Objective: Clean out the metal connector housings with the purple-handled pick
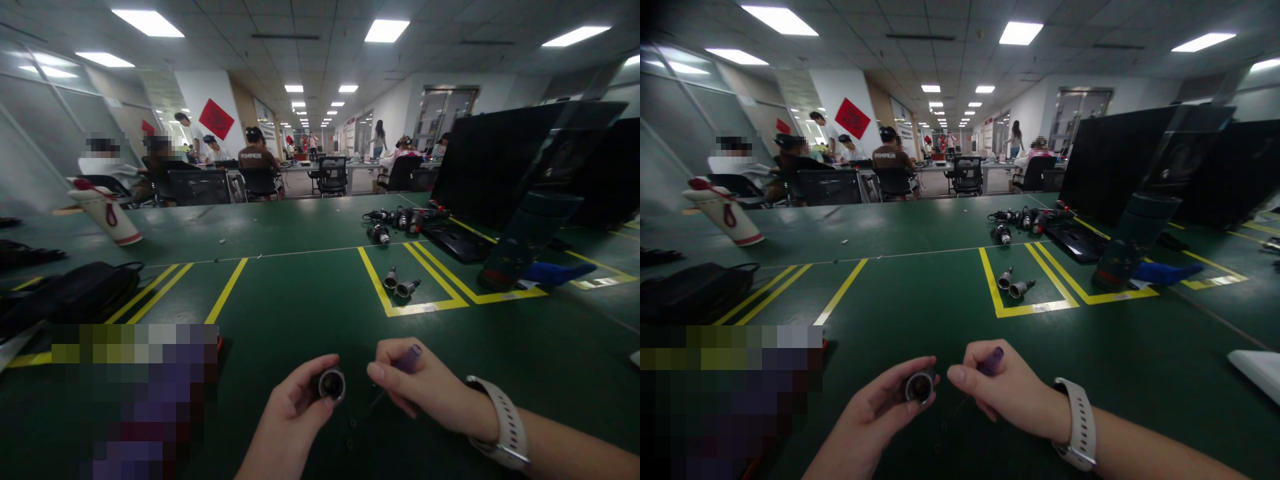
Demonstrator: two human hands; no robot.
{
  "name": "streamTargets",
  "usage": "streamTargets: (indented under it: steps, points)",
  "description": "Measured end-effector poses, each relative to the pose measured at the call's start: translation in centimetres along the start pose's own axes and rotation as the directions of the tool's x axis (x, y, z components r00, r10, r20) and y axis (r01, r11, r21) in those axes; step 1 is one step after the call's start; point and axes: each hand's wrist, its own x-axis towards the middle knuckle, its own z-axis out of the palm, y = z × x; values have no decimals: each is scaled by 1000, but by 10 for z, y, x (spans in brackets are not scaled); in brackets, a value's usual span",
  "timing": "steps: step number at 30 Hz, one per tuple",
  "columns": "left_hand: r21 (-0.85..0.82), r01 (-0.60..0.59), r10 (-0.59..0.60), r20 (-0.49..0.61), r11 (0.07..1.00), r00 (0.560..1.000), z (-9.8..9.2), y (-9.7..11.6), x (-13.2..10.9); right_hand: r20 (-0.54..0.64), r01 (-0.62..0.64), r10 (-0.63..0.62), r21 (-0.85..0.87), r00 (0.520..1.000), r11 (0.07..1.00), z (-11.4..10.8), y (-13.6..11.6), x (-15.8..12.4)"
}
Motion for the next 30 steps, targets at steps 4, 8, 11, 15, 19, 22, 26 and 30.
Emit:
streamTargets:
  steps: [4, 8, 11, 15, 19, 22, 26, 30]
  points:
    - [29, -41, 40, 22, 999, 999, -4, -8, 3, 45, -3, 8, -104, 999, 995, 3, 1, 0]
    - [40, -38, 37, 40, 998, 999, -4, -8, 1, 36, 15, -10, -147, 999, 989, 5, 4, 0]
    - [29, -28, 27, 39, 999, 999, -3, -6, 1, 52, 15, -7, -168, 999, 986, 7, 3, -1]
    - [9, -14, 14, 32, 1000, 999, 1, 0, -1, 45, -21, 28, -164, 999, 986, 10, 0, -1]
    - [-17, 30, -30, -2, 999, 1000, 5, 5, -6, -43, -128, 125, -61, 991, 990, 11, 7, 5]
    - [-28, 35, -34, 23, 999, 999, 5, 1, -6, -104, -166, 164, -8, 981, 986, 10, 14, 10]
    - [-22, 11, -9, 66, 1000, 998, 2, -6, -2, -118, -173, 176, 39, 977, 984, 6, 15, 11]
    - [-67, -21, 19, -25, 998, 1000, 5, -3, -3, -132, -111, 114, 35, 985, 993, 2, 9, 7]
